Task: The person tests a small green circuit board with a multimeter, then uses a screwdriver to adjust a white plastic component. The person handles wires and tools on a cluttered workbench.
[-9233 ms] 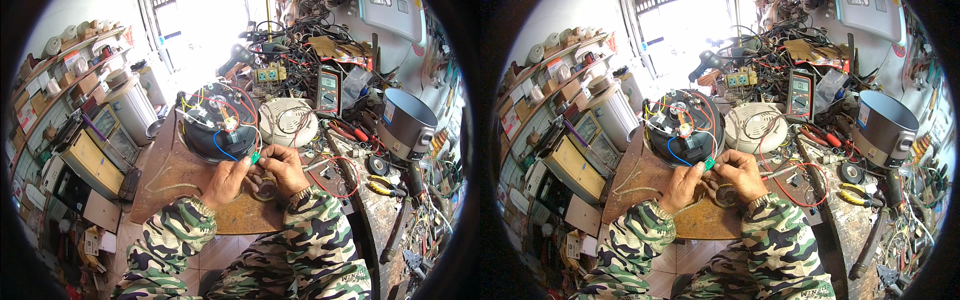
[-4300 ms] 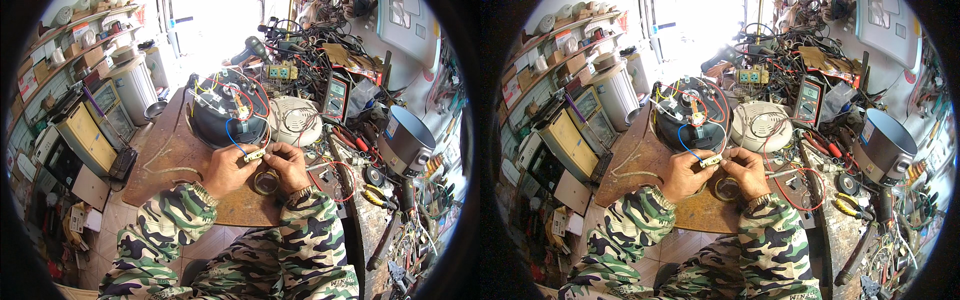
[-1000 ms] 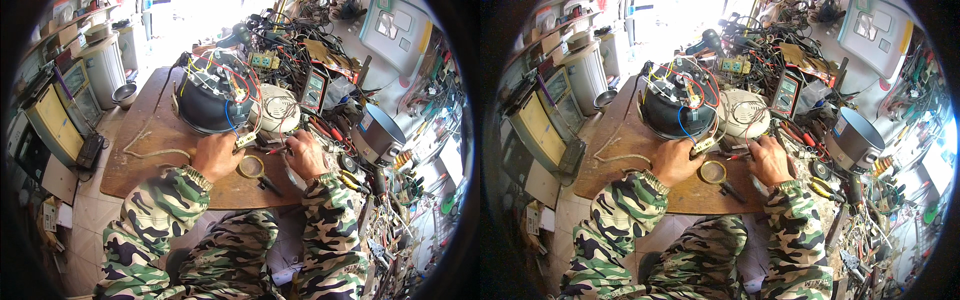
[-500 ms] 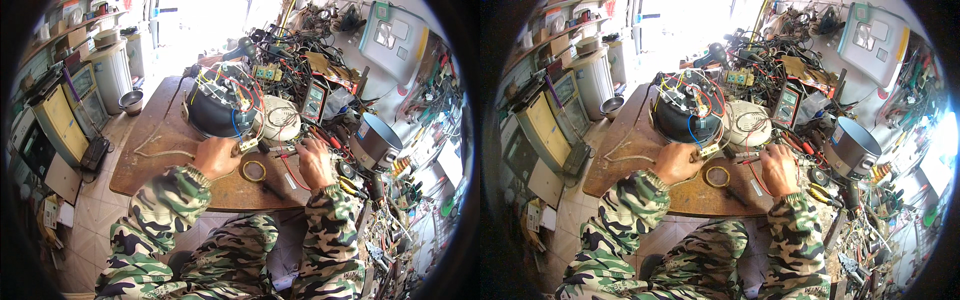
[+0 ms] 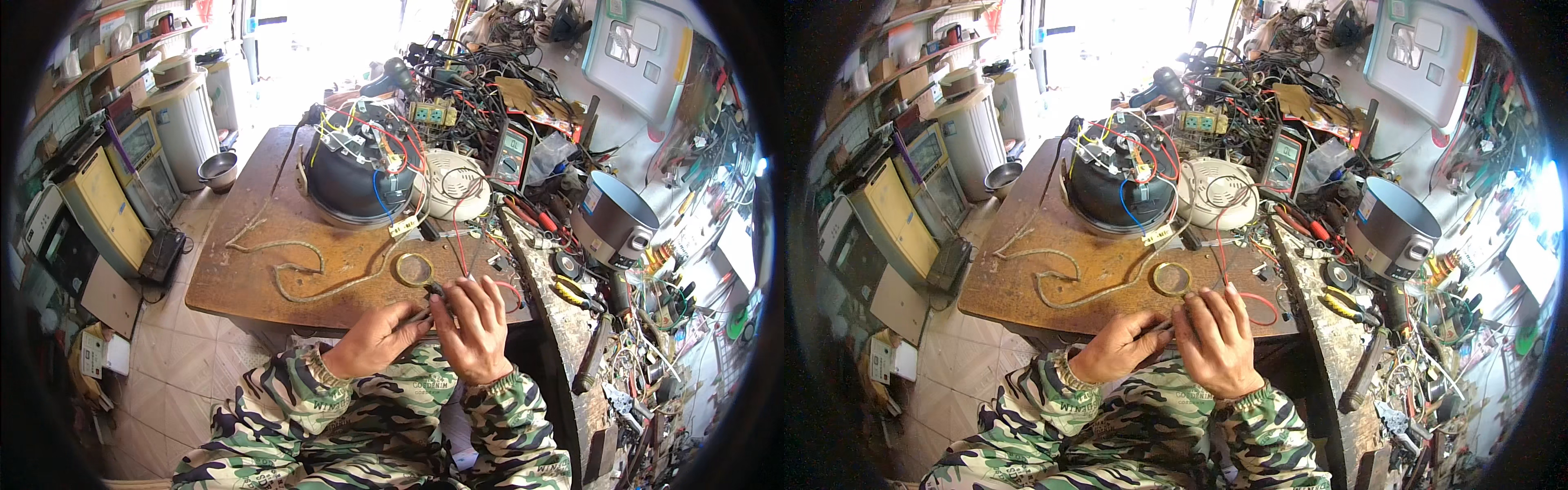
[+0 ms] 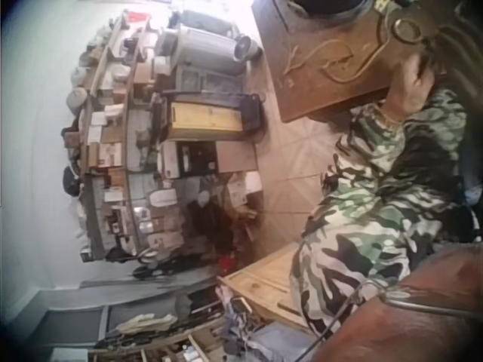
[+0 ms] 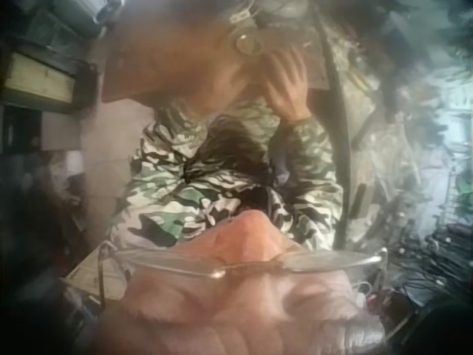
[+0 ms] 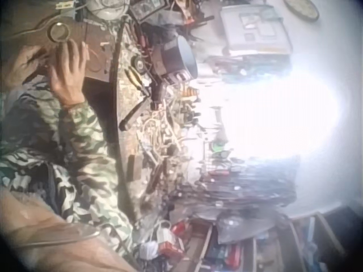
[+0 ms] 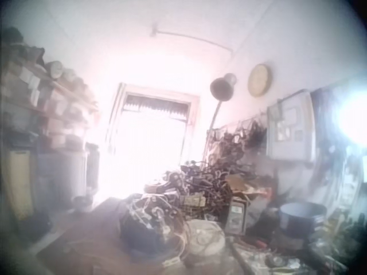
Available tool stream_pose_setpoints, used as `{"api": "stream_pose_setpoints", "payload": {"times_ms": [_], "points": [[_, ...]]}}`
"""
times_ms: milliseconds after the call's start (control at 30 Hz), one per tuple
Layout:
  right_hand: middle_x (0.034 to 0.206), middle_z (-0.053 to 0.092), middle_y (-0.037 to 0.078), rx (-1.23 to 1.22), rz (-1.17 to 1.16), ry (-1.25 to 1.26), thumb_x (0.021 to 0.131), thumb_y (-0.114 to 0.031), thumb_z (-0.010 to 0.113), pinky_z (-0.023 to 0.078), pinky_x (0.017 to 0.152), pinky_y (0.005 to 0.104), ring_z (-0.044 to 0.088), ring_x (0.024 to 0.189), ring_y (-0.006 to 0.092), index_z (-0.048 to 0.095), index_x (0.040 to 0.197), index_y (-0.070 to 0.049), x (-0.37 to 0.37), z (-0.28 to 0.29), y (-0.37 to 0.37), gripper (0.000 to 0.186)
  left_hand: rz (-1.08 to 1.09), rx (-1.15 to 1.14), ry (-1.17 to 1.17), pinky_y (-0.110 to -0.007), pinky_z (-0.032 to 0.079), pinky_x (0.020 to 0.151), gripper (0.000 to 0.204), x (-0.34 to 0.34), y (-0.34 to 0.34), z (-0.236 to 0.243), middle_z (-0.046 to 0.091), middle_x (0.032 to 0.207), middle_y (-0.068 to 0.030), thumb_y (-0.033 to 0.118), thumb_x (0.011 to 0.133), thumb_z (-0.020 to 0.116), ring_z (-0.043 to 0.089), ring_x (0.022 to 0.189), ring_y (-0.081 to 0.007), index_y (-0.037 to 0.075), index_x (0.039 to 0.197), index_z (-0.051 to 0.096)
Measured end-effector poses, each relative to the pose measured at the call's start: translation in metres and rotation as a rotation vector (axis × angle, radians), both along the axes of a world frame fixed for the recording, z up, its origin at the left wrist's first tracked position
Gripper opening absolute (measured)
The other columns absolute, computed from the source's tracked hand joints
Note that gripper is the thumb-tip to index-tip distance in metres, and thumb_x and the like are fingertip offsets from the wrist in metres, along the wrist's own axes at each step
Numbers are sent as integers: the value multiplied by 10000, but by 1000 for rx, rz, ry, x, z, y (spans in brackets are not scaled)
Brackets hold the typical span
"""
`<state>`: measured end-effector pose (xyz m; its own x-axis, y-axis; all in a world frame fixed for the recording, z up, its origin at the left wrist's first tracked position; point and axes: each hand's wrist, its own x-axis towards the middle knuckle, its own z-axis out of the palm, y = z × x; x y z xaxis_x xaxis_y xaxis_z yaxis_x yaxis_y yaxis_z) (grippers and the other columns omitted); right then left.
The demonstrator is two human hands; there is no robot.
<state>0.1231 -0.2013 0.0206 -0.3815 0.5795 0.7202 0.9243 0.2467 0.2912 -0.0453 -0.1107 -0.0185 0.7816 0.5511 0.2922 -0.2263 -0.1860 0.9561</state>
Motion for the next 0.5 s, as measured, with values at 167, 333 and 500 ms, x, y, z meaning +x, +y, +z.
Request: {"api": "stream_pose_setpoints", "payload": {"times_ms": [167,333,500], "points": [[891,627,121,36,-35,558,769,-106,745,510,704,341,601,731,242,656,1014,7,-17,-11,-31,284,51,-22,10,-281,400,605,241,-10,3,4,534,777,19,232,1025,593,437,741,-45,-7,999,611],[864,644,40,-500,390,1596,949,-136,636,468,657,245,581,726,101,639,1150,50,-9,-10,-27,274,-171,227,48,-318,462,637,225,2,-7,-1,621,757,-68,208,1009,615,538,708,-104,-15,992,640],[806,636,32,-632,461,1500,1005,-193,601,414,554,234,535,641,73,689,944,29,16,13,-26,247,-96,142,126,-308,502,736,240,1,1,10,678,856,-124,213,993,633,628,794,-144,-11,1061,683]]}}
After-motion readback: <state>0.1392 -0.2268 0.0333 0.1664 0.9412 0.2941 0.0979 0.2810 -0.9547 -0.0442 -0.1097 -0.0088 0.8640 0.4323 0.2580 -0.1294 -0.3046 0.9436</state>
